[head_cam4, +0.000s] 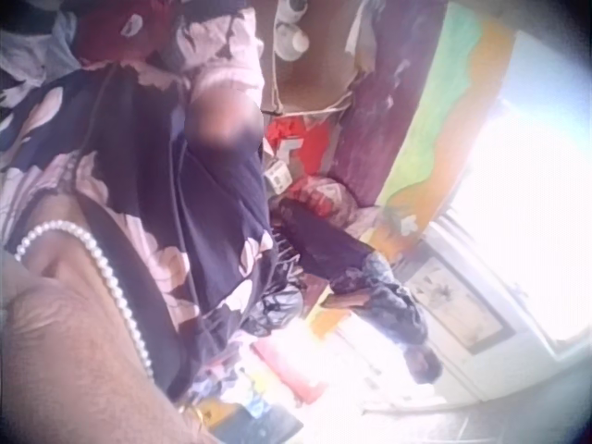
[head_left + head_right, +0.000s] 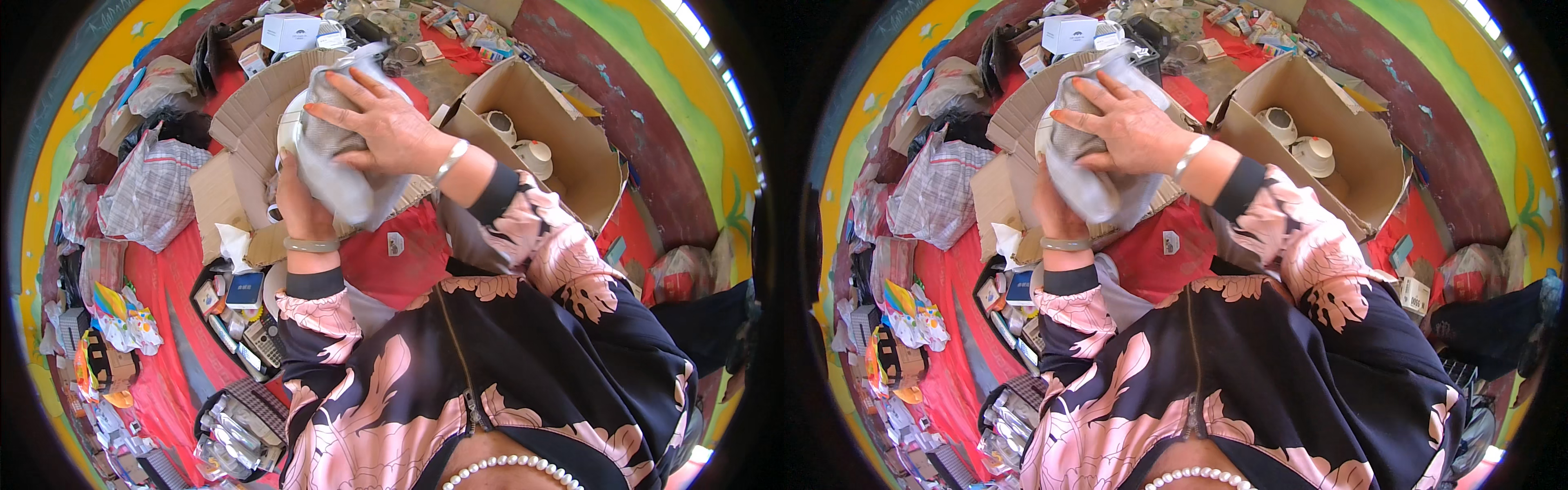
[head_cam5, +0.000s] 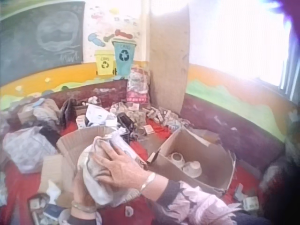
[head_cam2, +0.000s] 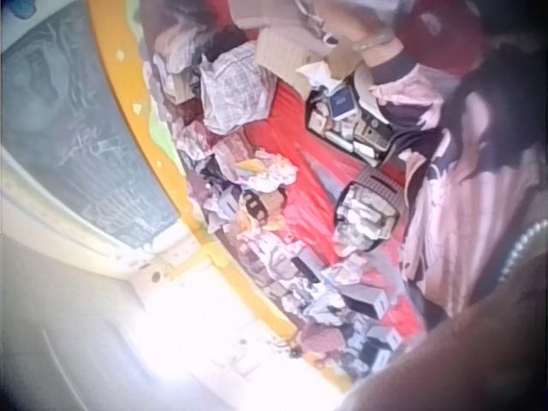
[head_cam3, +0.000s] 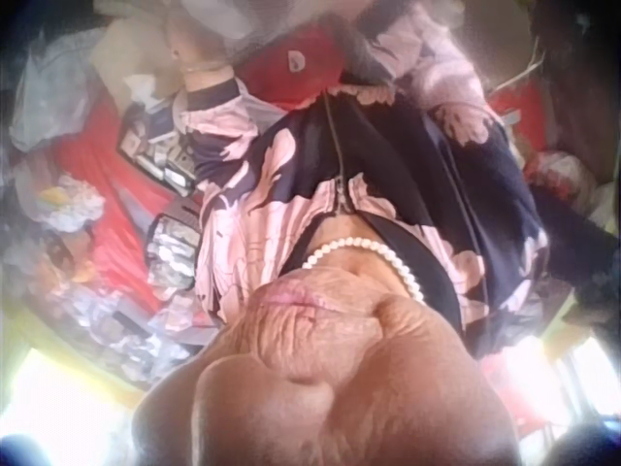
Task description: The person cleans various electronic light fixtures and components by hand with a cloth, then places them into a cardboard box.
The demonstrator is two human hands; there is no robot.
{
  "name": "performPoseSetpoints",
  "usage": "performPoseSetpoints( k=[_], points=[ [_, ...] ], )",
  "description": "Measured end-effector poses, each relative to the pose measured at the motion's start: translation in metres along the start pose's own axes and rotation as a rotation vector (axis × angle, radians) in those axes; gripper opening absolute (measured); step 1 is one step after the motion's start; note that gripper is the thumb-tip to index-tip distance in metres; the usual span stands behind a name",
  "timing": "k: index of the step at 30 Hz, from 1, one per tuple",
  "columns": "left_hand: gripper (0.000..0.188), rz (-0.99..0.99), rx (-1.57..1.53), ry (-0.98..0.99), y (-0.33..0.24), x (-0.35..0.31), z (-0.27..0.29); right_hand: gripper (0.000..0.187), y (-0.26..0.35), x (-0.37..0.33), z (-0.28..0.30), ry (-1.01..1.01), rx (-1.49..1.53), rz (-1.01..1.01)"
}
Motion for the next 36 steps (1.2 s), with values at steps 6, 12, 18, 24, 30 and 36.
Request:
performPoseSetpoints(
  k=[6, 12, 18, 24, 30, 36],
  points=[
    [0.044, -0.007, -0.058, 0.121, -0.001, -0.011, -0.005, 0.043, -0.007, 0.009, 0.003, -0.123, 0.214, -0.147],
    [0.046, 0.060, 0.035, -0.191, -0.001, -0.015, -0.005, 0.020, -0.093, -0.015, -0.039, -0.213, -0.209, -0.215],
    [0.044, -0.070, -0.093, -0.098, -0.016, -0.003, 0.021, 0.013, -0.193, -0.158, 0.020, -1.205, 0.973, -1.530],
    [0.043, -0.098, -0.157, -0.185, -0.017, 0.003, 0.035, 0.029, -0.120, -0.114, 0.040, -1.126, 1.152, -0.985],
    [0.044, -0.107, -0.179, -0.182, -0.015, 0.007, 0.036, 0.038, 0.002, -0.046, -0.029, -0.172, 0.629, -0.759],
    [0.046, -0.084, -0.174, -0.139, -0.019, -0.012, 0.015, 0.046, 0.047, -0.039, -0.050, -0.061, 0.201, -0.226]
  ],
)
Point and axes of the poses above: each hand's wrist, its own x-axis towards the middle knuckle, its own z-axis out of the back of the hand, y = z × x, the point moved 7 cm from there along x, towards the middle knuckle, and after that the axes turned 8 degrees about z, right-handed, at the moved point
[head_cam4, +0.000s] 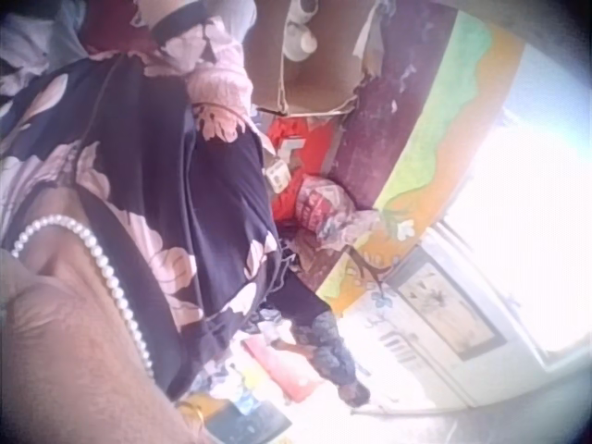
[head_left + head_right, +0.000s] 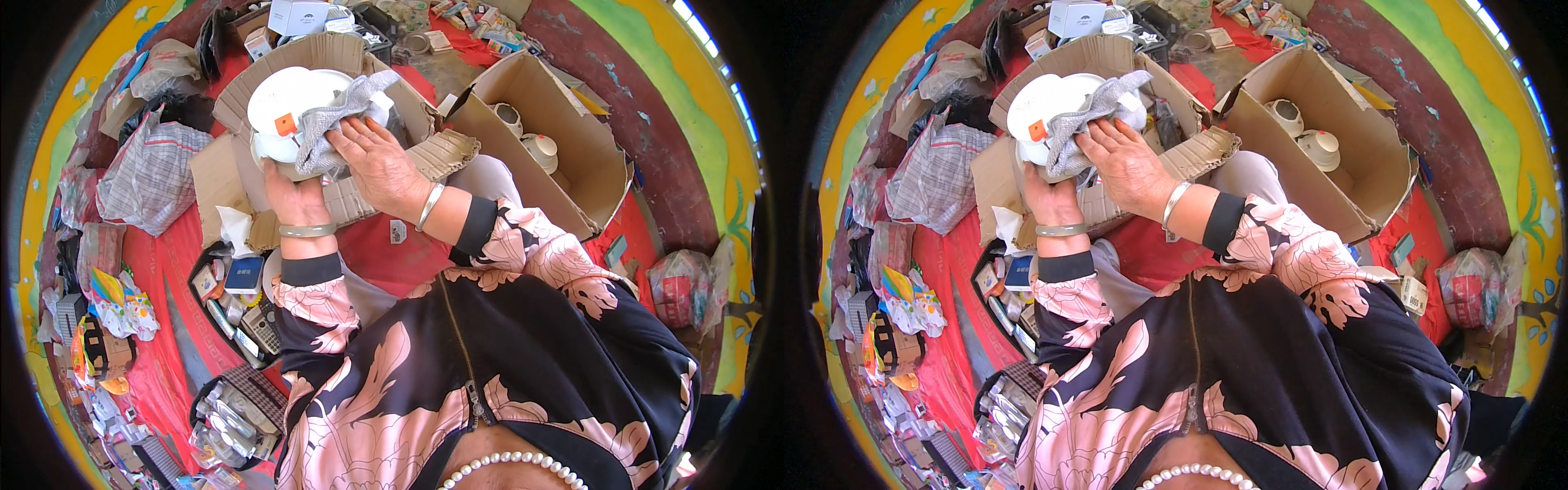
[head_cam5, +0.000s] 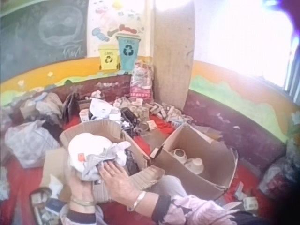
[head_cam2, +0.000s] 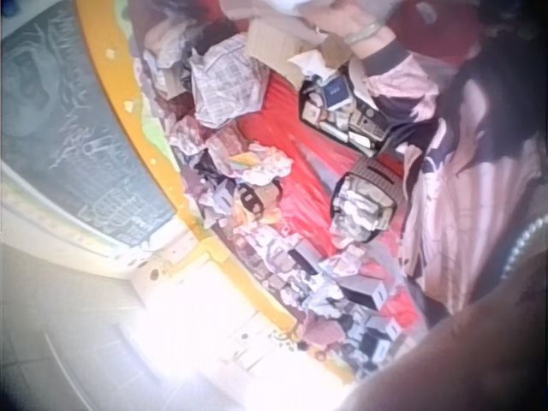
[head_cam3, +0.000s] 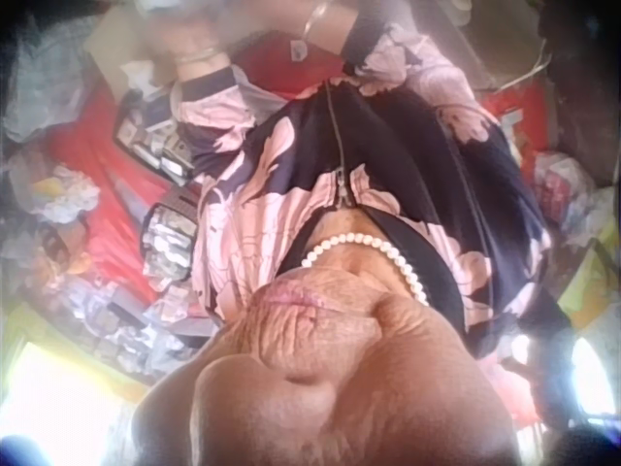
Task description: The person cleans various electronic light fixtures and components by hand with a cloth, then places them into a cardboard box.
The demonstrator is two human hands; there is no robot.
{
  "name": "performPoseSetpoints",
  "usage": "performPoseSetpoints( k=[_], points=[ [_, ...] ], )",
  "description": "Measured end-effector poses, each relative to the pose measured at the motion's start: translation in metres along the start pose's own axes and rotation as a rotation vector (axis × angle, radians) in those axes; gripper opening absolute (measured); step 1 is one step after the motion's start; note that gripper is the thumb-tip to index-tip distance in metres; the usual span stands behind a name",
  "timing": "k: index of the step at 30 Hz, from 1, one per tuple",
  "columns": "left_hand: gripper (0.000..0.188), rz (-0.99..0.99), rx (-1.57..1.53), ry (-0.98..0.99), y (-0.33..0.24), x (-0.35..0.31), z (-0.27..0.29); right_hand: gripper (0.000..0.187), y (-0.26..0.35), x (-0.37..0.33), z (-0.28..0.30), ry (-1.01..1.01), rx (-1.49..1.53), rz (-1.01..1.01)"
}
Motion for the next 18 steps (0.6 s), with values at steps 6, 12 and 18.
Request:
performPoseSetpoints(
  k=[6, 12, 18],
  points=[
    [0.043, 0.040, 0.071, -0.070, -0.002, -0.007, 0.003, 0.041, 0.014, -0.005, 0.006, 0.128, 0.023, 0.287],
    [0.044, -0.228, 0.512, 0.106, -0.015, 0.004, 0.009, 0.029, -0.071, -0.019, 0.072, -0.018, 0.825, -0.204],
    [0.042, 0.001, -0.098, 0.176, -0.013, -0.001, -0.010, 0.030, -0.187, -0.077, 0.180, -0.989, 1.089, -0.939]
  ],
)
Point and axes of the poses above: each hand's wrist, its own x-axis towards the middle knuckle, its own z-axis out of the back of the hand, y = z × x, the point moved 7 cm from there along x, towards the middle knuckle, and after that the axes turned 8 degrees about z, right-handed, at the moved point
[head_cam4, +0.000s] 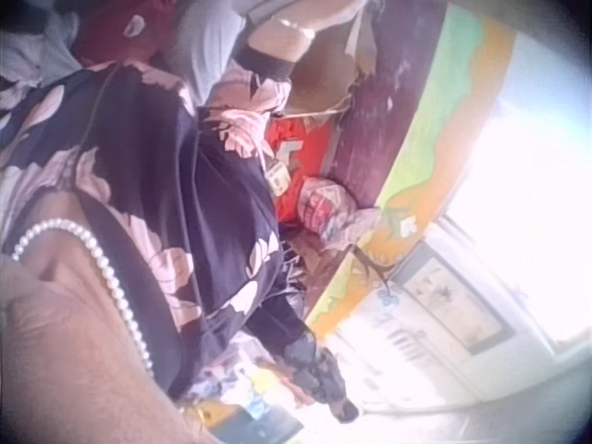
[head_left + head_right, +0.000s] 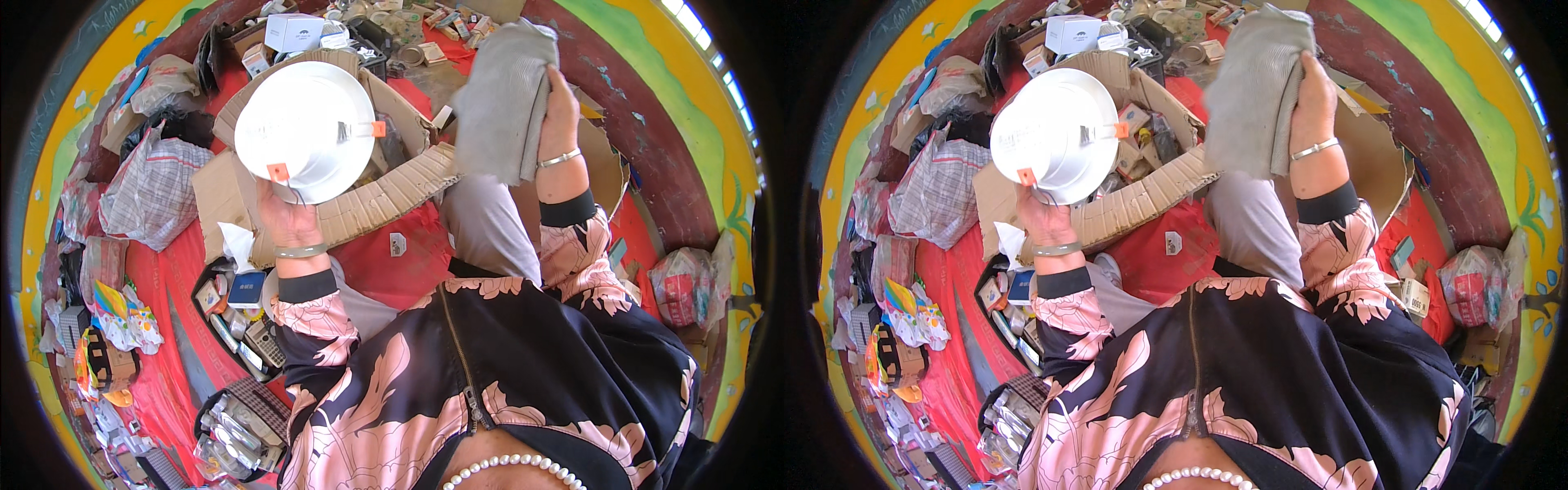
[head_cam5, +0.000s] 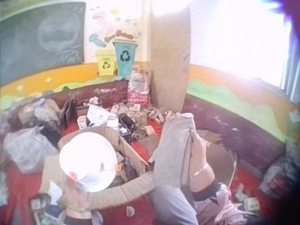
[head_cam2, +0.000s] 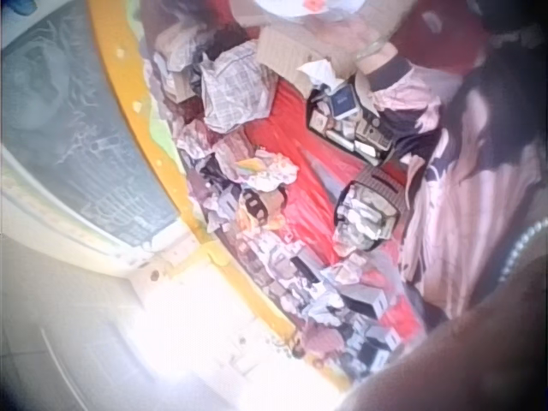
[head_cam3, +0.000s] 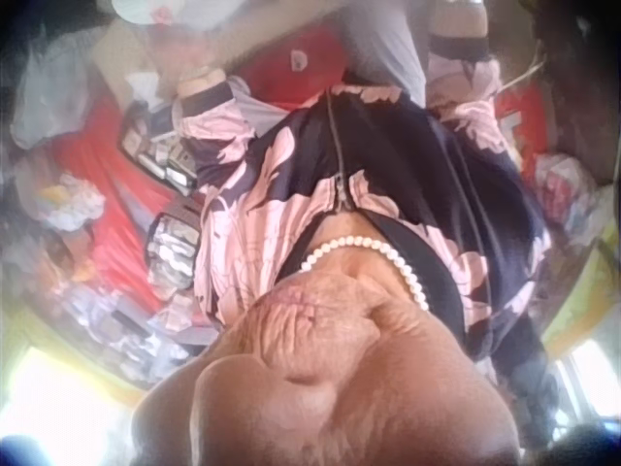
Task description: The person cleans various electronic light fixtures and components by hand with a cloth, then places them into a cardboard box.
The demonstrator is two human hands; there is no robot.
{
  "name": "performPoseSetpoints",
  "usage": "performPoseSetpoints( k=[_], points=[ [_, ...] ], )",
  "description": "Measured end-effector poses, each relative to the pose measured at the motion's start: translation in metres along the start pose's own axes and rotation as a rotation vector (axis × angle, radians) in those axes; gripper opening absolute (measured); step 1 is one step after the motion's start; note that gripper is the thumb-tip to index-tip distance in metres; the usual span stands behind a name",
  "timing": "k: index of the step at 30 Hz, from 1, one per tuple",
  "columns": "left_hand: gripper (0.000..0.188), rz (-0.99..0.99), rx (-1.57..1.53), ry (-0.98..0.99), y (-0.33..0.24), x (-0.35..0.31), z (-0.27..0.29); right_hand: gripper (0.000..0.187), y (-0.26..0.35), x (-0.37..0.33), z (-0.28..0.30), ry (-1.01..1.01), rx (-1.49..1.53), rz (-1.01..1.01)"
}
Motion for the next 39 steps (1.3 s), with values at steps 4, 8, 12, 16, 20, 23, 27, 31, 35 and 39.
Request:
performPoseSetpoints(
  k=[4, 8, 12, 16, 20, 23, 27, 31, 35, 39],
  points=[
    [0.043, 0.002, 0.072, 0.033, 0.006, -0.010, -0.008, 0.034, 0.010, -0.046, -0.052, 0.096, 0.193, -0.074],
    [0.044, 0.067, 0.042, 0.207, 0.018, -0.010, -0.015, 0.033, -0.049, -0.089, -0.073, 0.385, 0.086, -0.231],
    [0.046, 0.028, 0.102, 0.172, 0.019, -0.014, -0.018, 0.035, -0.065, -0.122, -0.096, 0.685, -0.076, -0.039],
    [0.050, 0.048, 0.161, 0.227, 0.022, -0.019, -0.030, 0.031, -0.071, -0.112, -0.085, 0.615, -0.141, 0.072],
    [0.051, 0.038, 0.242, 0.248, 0.023, -0.019, -0.034, 0.025, -0.066, -0.106, -0.077, 0.542, -0.246, 0.149],
    [0.047, 0.051, 0.303, 0.269, 0.024, -0.025, -0.046, 0.021, -0.062, -0.094, -0.073, 0.530, -0.282, 0.237],
    [0.040, 0.103, 0.423, 0.262, 0.027, -0.026, -0.042, 0.019, -0.036, -0.078, -0.092, 0.717, -0.610, 0.481],
    [0.036, 0.131, 0.458, 0.237, 0.029, -0.028, -0.041, 0.017, -0.025, -0.076, -0.119, 0.938, -0.759, 0.411],
    [0.033, 0.237, 0.571, 0.244, 0.040, -0.027, -0.032, 0.021, -0.016, -0.091, -0.153, 1.196, -0.801, 0.611],
    [0.032, 0.266, 0.635, 0.270, 0.047, -0.029, -0.029, 0.024, -0.024, -0.110, -0.175, 1.367, -0.935, 0.565]
  ],
)
Point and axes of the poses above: each hand's wrist, its own x-axis towards the middle knuckle, its own z-axis out of the back of the hand, y = z × x, the point moved 7 cm from there along x, towards the middle knuckle, and after that the axes turned 8 degrees about z, right-handed, at the moved point
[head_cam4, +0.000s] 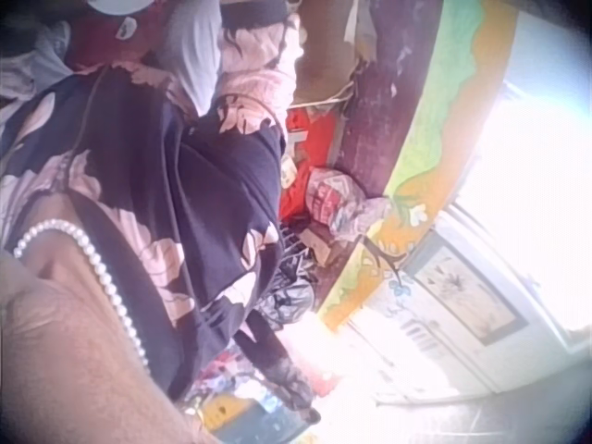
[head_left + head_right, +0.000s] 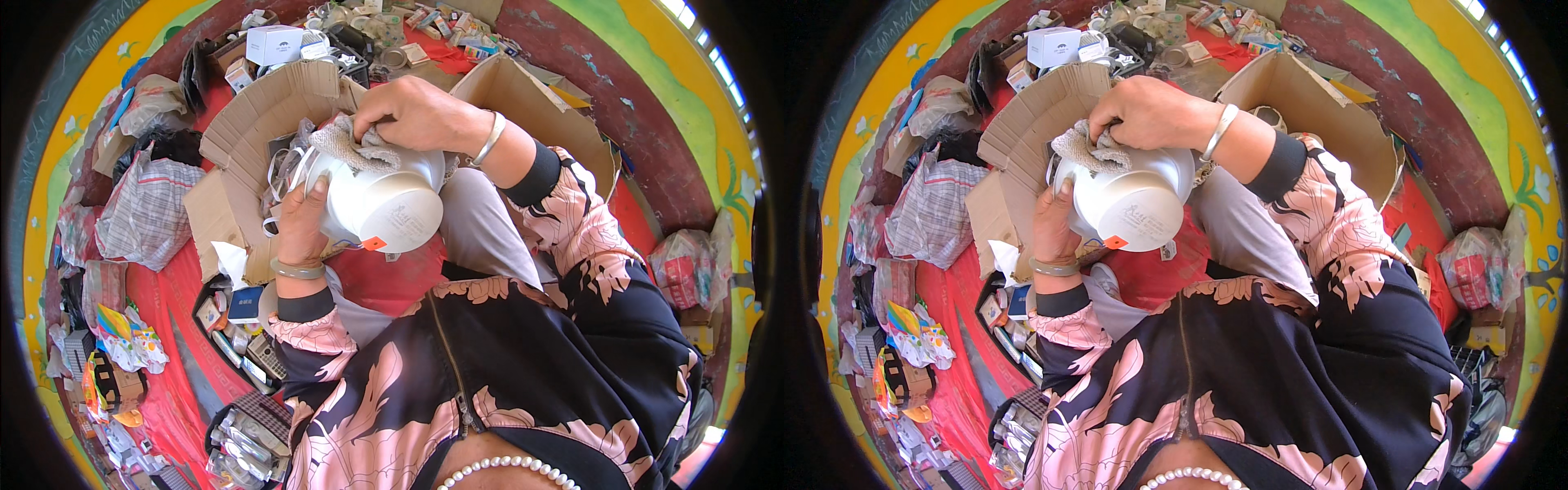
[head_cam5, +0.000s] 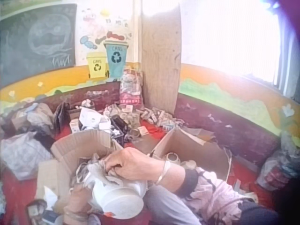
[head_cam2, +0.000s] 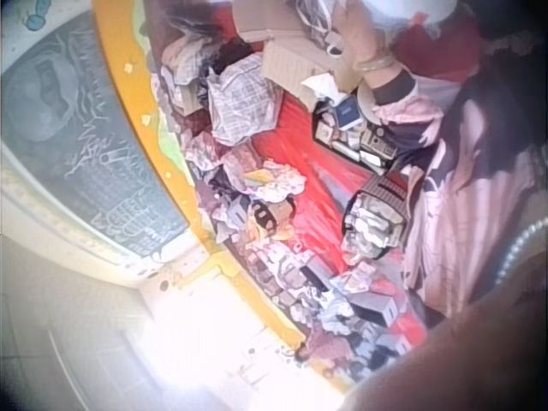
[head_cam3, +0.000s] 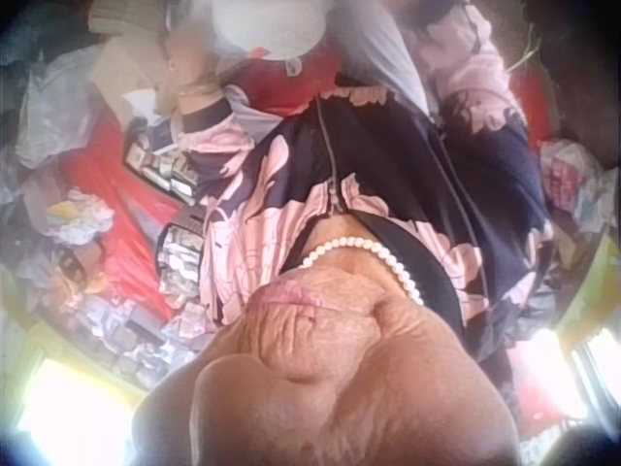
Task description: The person cleans various electronic light fixtures and components by hand with a cloth, then places them into a cardboard box.
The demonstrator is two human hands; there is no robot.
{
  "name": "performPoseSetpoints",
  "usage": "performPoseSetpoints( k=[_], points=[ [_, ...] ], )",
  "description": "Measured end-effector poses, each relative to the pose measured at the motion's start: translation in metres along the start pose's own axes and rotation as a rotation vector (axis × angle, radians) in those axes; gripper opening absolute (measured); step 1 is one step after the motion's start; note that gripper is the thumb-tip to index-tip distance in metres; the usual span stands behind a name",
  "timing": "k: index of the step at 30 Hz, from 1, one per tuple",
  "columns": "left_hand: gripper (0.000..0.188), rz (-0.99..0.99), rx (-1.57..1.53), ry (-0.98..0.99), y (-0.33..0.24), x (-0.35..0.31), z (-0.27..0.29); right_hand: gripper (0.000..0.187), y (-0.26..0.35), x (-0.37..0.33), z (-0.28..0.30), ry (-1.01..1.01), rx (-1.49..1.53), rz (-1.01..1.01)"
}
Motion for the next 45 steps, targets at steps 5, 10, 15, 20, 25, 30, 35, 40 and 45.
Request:
performPoseSetpoints(
  k=[5, 10, 15, 20, 25, 30, 35, 40, 45],
  points=[
    [0.032, -0.045, -0.026, -0.081, 0.004, 0.004, 0.017, 0.026, -0.013, 0.001, -0.001, -0.019, 0.095, -0.019],
    [0.044, -0.120, -0.114, -0.089, -0.001, 0.006, 0.014, 0.022, -0.039, -0.018, 0.003, -0.259, 0.172, -0.066],
    [0.056, -0.186, -0.172, -0.065, -0.016, 0.001, 0.006, 0.019, -0.075, -0.068, -0.008, -0.445, 0.390, -0.373],
    [0.054, -0.160, -0.210, -0.084, -0.012, 0.002, 0.004, 0.016, -0.073, -0.101, -0.028, -0.605, 0.712, -0.390],
    [0.052, -0.168, -0.218, -0.031, -0.017, 0.003, -0.001, 0.020, -0.074, -0.113, -0.035, -0.599, 0.714, -0.418],
    [0.047, -0.150, -0.172, -0.076, -0.017, -0.001, 0.005, 0.015, -0.053, -0.082, -0.004, -0.367, 0.270, -0.528],
    [0.039, -0.041, -0.056, -0.050, -0.004, 0.002, 0.006, 0.021, -0.023, -0.034, 0.009, -0.212, 0.081, -0.061],
    [0.032, 0.004, 0.032, -0.045, 0.003, 0.002, 0.008, 0.026, -0.012, -0.009, -0.013, 0.027, 0.099, 0.004],
    [0.040, -0.084, -0.021, -0.079, 0.001, 0.003, 0.020, 0.026, -0.017, -0.016, -0.008, -0.095, 0.235, 0.029]
  ],
)
Point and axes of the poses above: each hand's wrist, its own x-axis towards the middle knuckle, its own z-axis out of the back of the hand, y = z × x, the point moved 7 cm from there along x, towards the middle knuckle, and after that the axes turned 8 degrees about z, right-handed, at the moved point
